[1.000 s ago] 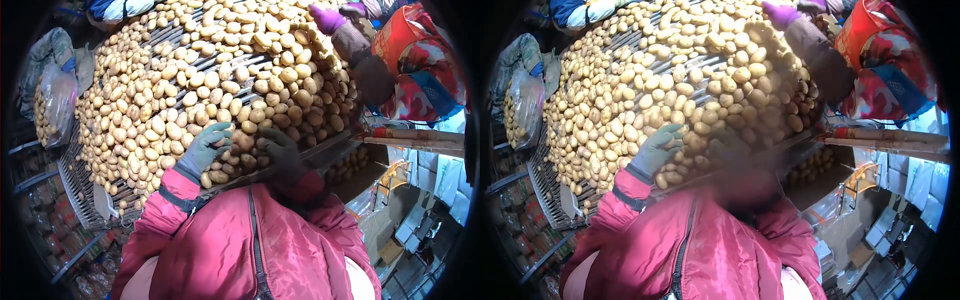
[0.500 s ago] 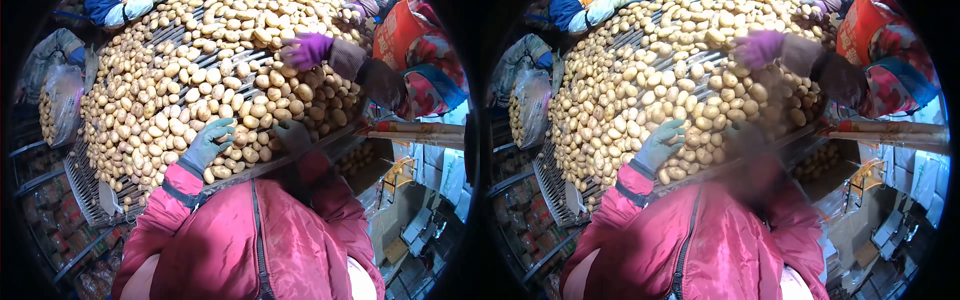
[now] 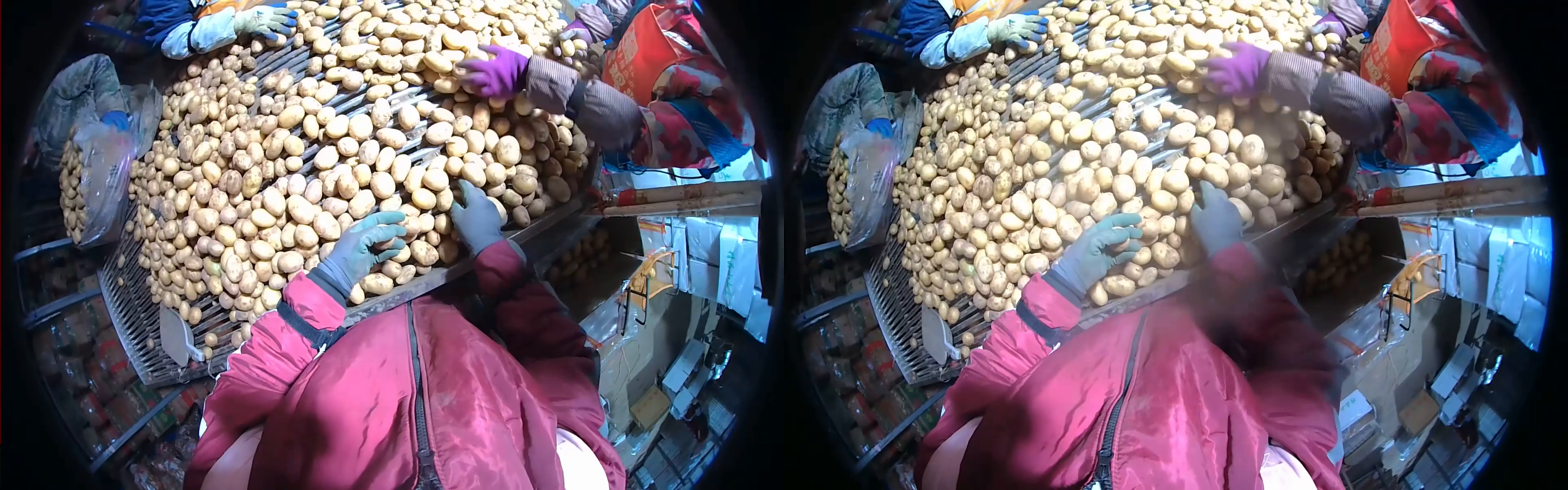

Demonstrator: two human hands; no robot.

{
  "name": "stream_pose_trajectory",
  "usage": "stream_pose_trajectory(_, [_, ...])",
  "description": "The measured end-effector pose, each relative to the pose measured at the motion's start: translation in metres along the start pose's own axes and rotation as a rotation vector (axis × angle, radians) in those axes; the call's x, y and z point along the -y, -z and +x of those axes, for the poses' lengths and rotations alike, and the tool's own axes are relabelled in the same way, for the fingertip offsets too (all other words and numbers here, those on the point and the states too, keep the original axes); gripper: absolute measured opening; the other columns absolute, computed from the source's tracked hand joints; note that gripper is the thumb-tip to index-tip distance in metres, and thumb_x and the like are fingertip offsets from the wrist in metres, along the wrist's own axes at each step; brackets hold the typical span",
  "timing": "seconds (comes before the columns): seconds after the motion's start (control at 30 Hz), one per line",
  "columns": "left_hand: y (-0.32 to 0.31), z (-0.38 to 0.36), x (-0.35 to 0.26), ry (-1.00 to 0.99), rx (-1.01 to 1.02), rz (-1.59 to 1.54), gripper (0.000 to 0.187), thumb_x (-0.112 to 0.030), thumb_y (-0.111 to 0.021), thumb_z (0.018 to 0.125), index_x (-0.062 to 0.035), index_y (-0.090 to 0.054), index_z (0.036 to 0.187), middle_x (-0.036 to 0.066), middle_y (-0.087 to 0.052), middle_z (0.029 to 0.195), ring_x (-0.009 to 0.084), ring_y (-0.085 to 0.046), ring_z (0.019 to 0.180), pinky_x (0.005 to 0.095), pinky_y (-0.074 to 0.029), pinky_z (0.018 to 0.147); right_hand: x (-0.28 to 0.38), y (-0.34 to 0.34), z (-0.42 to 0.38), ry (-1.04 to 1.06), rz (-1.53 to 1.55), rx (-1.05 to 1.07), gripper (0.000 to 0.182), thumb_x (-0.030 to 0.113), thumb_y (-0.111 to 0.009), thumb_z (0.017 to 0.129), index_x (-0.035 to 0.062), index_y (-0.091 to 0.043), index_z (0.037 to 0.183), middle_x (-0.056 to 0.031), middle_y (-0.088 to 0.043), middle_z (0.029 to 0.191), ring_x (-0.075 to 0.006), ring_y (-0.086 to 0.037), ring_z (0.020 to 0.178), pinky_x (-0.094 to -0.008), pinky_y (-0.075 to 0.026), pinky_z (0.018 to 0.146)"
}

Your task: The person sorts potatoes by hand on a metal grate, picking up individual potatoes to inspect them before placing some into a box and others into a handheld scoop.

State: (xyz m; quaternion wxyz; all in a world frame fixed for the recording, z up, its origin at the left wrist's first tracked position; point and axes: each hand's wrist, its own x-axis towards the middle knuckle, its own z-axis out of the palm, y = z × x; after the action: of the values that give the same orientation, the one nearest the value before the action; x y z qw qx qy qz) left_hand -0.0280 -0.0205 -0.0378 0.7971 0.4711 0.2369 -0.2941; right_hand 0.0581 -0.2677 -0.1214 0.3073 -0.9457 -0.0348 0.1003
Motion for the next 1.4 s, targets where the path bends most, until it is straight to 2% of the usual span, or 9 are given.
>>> stream_pose_trajectory(0.13, [0.002,-0.009,0.006,-0.179,0.065,0.305,0.04,-0.02,-0.06,0.102,-0.0058,-0.057,0.139,0.007,-0.064,0.131,0.0159,-0.066,0.111,0.0259,-0.056,0.088,0.004,-0.005,0.016,0.028,-0.097,0.059,0.048,0.02,-0.068,0.084,0.0109,-0.064,0.132,-0.0184,-0.071,0.11,-0.0369,-0.069,0.1,-0.0478,-0.054,0.088])
stream_pose_trajectory(0.33, [0.012,-0.015,-0.006,0.12,0.016,-0.248,0.032,0.004,-0.064,0.095,-0.0053,-0.068,0.126,0.008,-0.057,0.141,0.0166,-0.064,0.116,0.0275,-0.057,0.093,-0.012,0.024,0.016,-0.145,0.371,0.112,0.024,0.022,-0.071,0.091,0.0054,-0.075,0.108,-0.0074,-0.075,0.084,-0.0189,-0.07,0.078,-0.0328,-0.056,0.074])
stream_pose_trajectory(0.43, [0.026,-0.008,0.007,-0.615,0.07,0.727,0.04,0.01,-0.068,0.089,-0.0057,-0.068,0.125,0.009,-0.06,0.135,0.0203,-0.065,0.117,0.0299,-0.057,0.098,0.024,0.077,-0.011,-0.391,0.953,0.279,0.039,0.03,-0.067,0.097,0.0024,-0.064,0.125,-0.0083,-0.071,0.096,-0.0249,-0.07,0.092,-0.0373,-0.057,0.081])
stream_pose_trajectory(0.67, [0.006,-0.015,-0.015,-0.555,0.05,0.756,0.047,0.018,-0.066,0.085,-0.0063,-0.068,0.124,0.01,-0.058,0.139,0.0211,-0.061,0.121,0.0304,-0.057,0.099,0.059,0.065,-0.066,-0.432,1.462,0.431,0.039,0.022,-0.061,0.1,0.0043,-0.059,0.135,-0.0039,-0.065,0.101,-0.0158,-0.066,0.085,-0.0304,-0.057,0.075])
stream_pose_trajectory(0.8, [-0.009,-0.013,-0.007,-0.285,0.023,0.201,0.035,-0.014,-0.066,0.099,-0.0067,-0.063,0.133,0.008,-0.064,0.127,0.0178,-0.063,0.113,0.0298,-0.059,0.09,0.142,0.094,-0.099,-0.55,1.847,0.585,0.033,0.022,-0.056,0.103,0.0062,-0.061,0.132,-0.0028,-0.066,0.1,-0.0174,-0.067,0.086,-0.0323,-0.058,0.08])
stream_pose_trajectory(1.03, [-0.011,-0.002,0.03,-0.286,-0.022,0.476,0.048,-0.029,-0.063,0.101,-0.0042,-0.055,0.142,0.013,-0.064,0.126,0.0217,-0.065,0.109,0.0328,-0.054,0.09,0.058,-0.003,-0.119,-0.418,1.861,0.741,0.022,0.022,-0.055,0.103,0.006,-0.061,0.117,-0.0009,-0.064,0.104,-0.0155,-0.065,0.099,-0.0329,-0.059,0.084])
stream_pose_trajectory(1.13, [-0.017,-0.008,0.045,-0.52,0.096,0.867,0.057,-0.031,-0.064,0.099,-0.0048,-0.05,0.148,0.02,-0.056,0.137,0.0293,-0.057,0.124,0.0405,-0.049,0.102,0.077,0.003,-0.129,0.016,1.215,0.492,0.021,0.02,-0.055,0.102,0.0076,-0.061,0.118,0.0005,-0.063,0.104,-0.0135,-0.064,0.1,-0.0309,-0.058,0.083])
stream_pose_trajectory(1.27, [-0.048,-0.03,0.043,-0.272,0.088,0.679,0.063,-0.032,-0.061,0.1,-0.0063,-0.042,0.153,0.023,-0.046,0.148,0.0373,-0.045,0.139,0.0416,-0.038,0.115,0.054,-0.041,-0.14,0.075,1.454,0.442,0.024,0.017,-0.055,0.101,0.0091,-0.06,0.123,0.0015,-0.063,0.101,-0.0103,-0.062,0.092,-0.0283,-0.055,0.08])
stream_pose_trajectory(1.4, [-0.035,-0.016,0.062,-0.738,0.253,1.275,0.061,-0.024,-0.067,0.092,-0.0076,-0.048,0.148,0.029,-0.041,0.152,0.0425,-0.043,0.14,0.0446,-0.04,0.114,0.058,-0.015,-0.157,-0.243,2.087,0.508,0.028,0.017,-0.057,0.099,0.0078,-0.062,0.124,0.0015,-0.063,0.098,-0.0084,-0.06,0.084,-0.0268,-0.053,0.074])
